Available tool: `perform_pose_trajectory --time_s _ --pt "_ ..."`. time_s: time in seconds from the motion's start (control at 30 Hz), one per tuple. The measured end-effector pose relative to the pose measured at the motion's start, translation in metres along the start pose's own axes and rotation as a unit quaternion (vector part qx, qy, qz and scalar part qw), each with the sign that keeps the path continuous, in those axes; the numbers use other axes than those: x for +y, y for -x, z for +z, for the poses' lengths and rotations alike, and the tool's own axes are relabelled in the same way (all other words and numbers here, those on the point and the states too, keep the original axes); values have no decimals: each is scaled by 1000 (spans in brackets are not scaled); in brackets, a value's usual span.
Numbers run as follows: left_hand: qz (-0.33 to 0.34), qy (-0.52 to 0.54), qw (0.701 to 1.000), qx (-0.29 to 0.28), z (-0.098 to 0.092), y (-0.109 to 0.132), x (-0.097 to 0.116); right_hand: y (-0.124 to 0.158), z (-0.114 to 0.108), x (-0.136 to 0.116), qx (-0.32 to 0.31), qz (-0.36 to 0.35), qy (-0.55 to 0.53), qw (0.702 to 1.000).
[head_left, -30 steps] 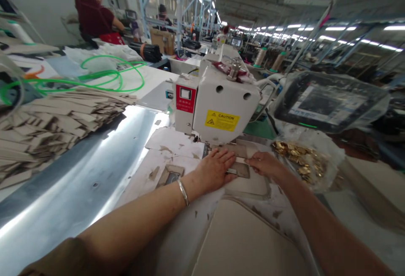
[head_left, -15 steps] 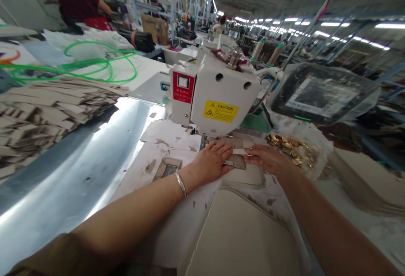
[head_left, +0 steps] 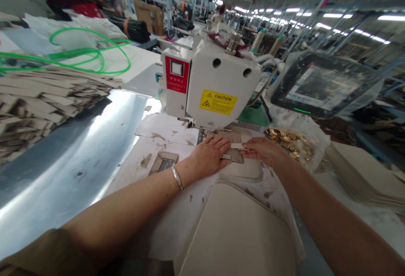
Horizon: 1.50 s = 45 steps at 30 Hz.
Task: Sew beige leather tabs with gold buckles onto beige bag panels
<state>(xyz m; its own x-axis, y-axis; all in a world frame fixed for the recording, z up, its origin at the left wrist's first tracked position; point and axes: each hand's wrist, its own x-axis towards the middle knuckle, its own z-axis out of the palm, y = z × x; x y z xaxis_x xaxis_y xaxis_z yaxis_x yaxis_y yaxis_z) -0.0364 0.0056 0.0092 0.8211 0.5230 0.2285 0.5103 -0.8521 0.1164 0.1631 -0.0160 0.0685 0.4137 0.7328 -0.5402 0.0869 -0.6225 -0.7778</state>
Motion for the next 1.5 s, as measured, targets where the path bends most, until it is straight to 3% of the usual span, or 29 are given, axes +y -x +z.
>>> perform_pose_trajectory --time_s 0.4,0.7,0.97,1.23,1.33,1.5 --pt "-1 -8 1000 2 0 0 1 2 8 4 55 -33 42 997" --pt "2 -3 1000 0 0 0 1 1 1 9 21 -33 -23 999" --pt "2 -12 1000 2 -1 1 0 -13 1 18 64 -67 120 988" --pt "124 -22 991 33 11 -25 24 -22 1 22 54 -69 159 983" --pt "66 -28 997 34 7 -20 25 -22 -2 25 42 -72 164 983" --pt "-27 -42 998 25 -12 19 4 -19 -6 29 19 -93 177 980"
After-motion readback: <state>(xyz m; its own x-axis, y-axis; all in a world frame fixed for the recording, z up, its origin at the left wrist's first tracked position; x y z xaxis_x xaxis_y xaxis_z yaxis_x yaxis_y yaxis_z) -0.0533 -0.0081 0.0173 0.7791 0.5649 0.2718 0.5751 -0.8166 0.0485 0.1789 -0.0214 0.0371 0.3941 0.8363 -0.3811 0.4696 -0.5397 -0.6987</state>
